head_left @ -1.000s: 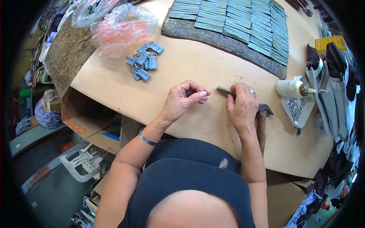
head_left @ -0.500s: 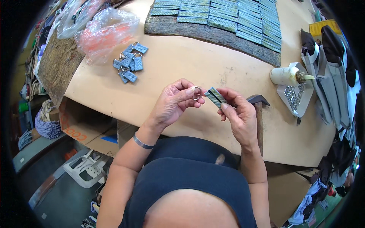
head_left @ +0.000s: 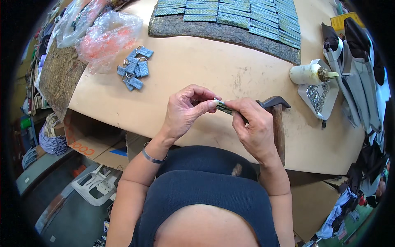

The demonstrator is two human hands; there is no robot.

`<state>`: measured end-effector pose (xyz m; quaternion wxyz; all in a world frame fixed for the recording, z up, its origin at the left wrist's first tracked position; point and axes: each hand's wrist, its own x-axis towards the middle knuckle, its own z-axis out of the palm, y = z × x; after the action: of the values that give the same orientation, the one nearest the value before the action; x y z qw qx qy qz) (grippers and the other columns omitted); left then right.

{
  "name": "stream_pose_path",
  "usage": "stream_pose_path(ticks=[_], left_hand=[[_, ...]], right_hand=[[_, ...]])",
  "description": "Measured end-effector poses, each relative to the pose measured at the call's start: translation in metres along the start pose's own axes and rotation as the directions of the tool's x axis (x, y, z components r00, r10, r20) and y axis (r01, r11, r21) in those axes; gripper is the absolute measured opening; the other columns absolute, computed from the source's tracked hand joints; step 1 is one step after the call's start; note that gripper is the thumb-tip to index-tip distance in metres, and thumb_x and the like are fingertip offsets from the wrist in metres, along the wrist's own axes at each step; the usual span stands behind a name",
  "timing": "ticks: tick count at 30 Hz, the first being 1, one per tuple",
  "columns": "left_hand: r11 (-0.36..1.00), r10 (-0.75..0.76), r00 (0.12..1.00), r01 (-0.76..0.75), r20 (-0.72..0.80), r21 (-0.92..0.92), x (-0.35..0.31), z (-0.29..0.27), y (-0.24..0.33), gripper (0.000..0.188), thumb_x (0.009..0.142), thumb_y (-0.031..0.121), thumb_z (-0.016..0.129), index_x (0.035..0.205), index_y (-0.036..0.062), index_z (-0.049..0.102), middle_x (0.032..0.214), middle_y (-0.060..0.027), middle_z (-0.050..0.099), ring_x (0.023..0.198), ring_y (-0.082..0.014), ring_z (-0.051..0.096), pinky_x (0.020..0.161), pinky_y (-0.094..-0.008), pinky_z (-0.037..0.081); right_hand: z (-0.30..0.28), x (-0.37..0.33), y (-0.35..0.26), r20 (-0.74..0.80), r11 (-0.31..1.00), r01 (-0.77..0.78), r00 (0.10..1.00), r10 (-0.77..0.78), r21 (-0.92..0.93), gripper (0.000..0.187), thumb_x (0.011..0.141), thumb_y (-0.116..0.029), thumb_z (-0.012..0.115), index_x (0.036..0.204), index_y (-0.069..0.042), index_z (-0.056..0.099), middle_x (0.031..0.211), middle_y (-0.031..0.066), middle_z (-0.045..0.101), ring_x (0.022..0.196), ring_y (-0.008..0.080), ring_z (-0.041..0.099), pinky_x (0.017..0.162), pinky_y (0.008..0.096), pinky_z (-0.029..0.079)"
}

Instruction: The person assembles small leather keychains by folding a leather strip through a metal ring and using a hammer to secure the layers together.

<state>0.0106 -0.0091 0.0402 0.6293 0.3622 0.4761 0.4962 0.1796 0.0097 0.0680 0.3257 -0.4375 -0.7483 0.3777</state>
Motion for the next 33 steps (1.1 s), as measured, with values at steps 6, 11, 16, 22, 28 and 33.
stream_pose_path(ticks=[6,11,16,22,28,33], left_hand=[[0.993,-0.107,0.989,0.111,0.099,-0.037,-0.002,0.0,0.0,0.015,0.076,0.001,0.06,0.09,-0.003,0.055,0.083,-0.01,0.059,0.073,-0.0133,0.059,0.066,-0.0249,0.051],[0.944,-0.161,0.98,0.187,0.117,-0.273,0.0,0.003,0.002,0.017,0.082,0.013,0.055,0.091,-0.0024,0.054,0.086,-0.0101,0.058,0.074,-0.0148,0.059,0.065,-0.0248,0.051],[0.825,-0.28,0.926,0.368,0.255,-0.429,0.0,-0.002,-0.003,0.024,0.085,0.021,0.051,0.096,0.0001,0.052,0.085,-0.0074,0.057,0.072,-0.0136,0.058,0.062,-0.0228,0.05],[0.835,-0.224,0.935,0.33,0.275,-0.441,-0.002,0.0,-0.015,0.017,0.083,0.018,0.055,0.091,0.0036,0.05,0.082,-0.0032,0.055,0.066,-0.0105,0.055,0.058,-0.0212,0.047],[0.885,-0.249,0.944,0.312,0.216,-0.344,-0.004,0.005,-0.009,0.011,0.082,0.01,0.054,0.09,0.0034,0.05,0.082,-0.0022,0.054,0.066,-0.0094,0.054,0.059,-0.021,0.045],[0.916,-0.221,0.957,0.271,0.189,-0.297,-0.006,0.007,-0.008,0.009,0.081,0.0,0.049,0.089,0.0023,0.049,0.081,-0.0027,0.054,0.066,-0.0084,0.052,0.058,-0.0207,0.045]], right_hand=[[-0.002,0.001,0.002,0.091,0.977,-0.159,0.985,0.147,0.145,0.02,0.069,0.006,0.051,0.088,0.002,0.057,0.076,0.0133,0.059,0.064,0.0211,0.059,0.057,0.0282,0.046],[-0.003,0.001,0.006,0.219,0.803,-0.424,0.905,0.364,0.418,0.018,0.071,0.003,0.051,0.089,0.004,0.057,0.081,0.0123,0.061,0.071,0.0145,0.059,0.063,0.0259,0.047],[-0.004,0.001,0.01,0.231,0.75,-0.427,0.904,0.359,0.505,0.019,0.072,0.002,0.052,0.091,0.004,0.055,0.08,0.0093,0.06,0.075,0.0129,0.058,0.07,0.0252,0.047],[-0.005,0.003,0.002,0.279,0.71,-0.466,0.885,0.373,0.528,0.017,0.074,0.002,0.052,0.091,0.004,0.054,0.079,0.0078,0.059,0.07,0.0108,0.056,0.064,0.0232,0.046],[-0.005,0.002,0.003,0.336,0.651,-0.523,0.852,0.401,0.55,0.017,0.074,0.0,0.052,0.091,0.003,0.054,0.08,0.0064,0.059,0.064,0.0074,0.053,0.056,0.0202,0.044],[-0.004,0.001,0.005,0.365,0.598,-0.547,0.837,0.407,0.586,0.017,0.076,-0.003,0.052,0.092,0.002,0.053,0.079,0.0051,0.058,0.063,0.0063,0.052,0.055,0.0193,0.043]])
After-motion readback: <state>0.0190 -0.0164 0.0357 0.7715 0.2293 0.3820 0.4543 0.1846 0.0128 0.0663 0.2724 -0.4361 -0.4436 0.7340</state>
